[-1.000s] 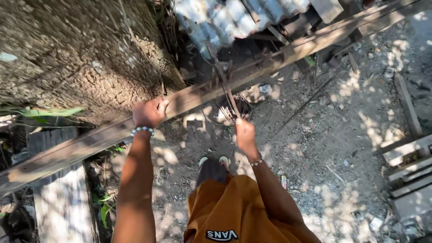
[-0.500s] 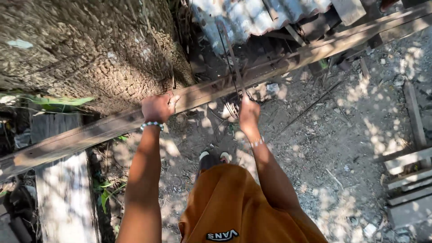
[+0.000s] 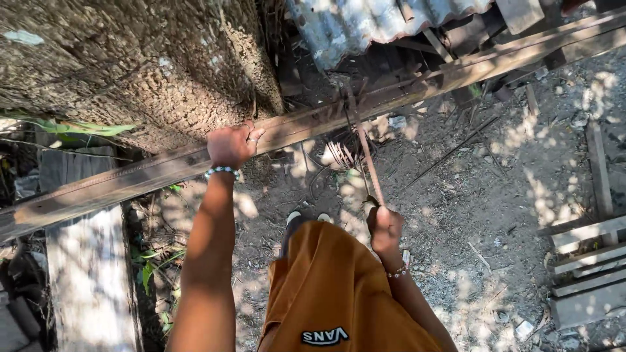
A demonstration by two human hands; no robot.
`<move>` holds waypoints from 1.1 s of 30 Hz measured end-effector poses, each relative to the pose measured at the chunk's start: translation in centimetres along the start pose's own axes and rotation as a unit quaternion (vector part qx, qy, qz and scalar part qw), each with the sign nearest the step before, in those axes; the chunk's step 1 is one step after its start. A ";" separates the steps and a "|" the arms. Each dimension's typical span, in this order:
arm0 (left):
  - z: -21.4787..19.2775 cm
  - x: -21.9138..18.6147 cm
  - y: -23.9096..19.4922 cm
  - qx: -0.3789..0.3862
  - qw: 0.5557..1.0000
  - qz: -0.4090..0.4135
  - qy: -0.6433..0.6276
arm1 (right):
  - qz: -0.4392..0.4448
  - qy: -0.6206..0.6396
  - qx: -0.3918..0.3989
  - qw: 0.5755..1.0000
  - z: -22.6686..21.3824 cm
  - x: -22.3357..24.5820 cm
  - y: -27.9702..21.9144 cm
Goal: The person uses a hand saw to cut a long wooden plank that is resting against a tree trunk. The person holds the plank steady with their left hand while sawing with their right hand.
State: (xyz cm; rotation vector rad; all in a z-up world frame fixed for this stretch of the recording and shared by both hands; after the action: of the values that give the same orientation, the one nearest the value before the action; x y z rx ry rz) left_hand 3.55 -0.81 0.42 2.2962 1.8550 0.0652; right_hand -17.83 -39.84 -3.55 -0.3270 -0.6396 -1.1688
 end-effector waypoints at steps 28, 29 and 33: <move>5.9 2.6 0.9 -0.162 0.985 0.059 0.020 | -0.254 -0.641 -0.276 0.670 0.3 2.8 7.5; 7.3 2.9 -0.1 -0.159 0.985 0.062 0.026 | -0.328 -0.834 -0.208 0.393 1.3 2.7 9.4; 2.0 0.4 -0.1 -0.168 0.984 0.049 0.040 | -0.205 -0.771 -0.254 0.547 1.4 2.9 18.3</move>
State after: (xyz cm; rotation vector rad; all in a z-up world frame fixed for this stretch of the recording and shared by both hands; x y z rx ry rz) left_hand 3.88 -0.63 -1.54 2.1715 1.6170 0.4546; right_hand -0.62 -34.41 0.87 -1.9360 -1.9893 -1.2591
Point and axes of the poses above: each hand's wrist, its own y-axis towards the middle knuckle, its own z-axis out of the palm, x = y × z, the point moved 3 cm from there along y, towards the middle knuckle, and after that the axes turned 1 degree about -x, right-handed, at the moved point
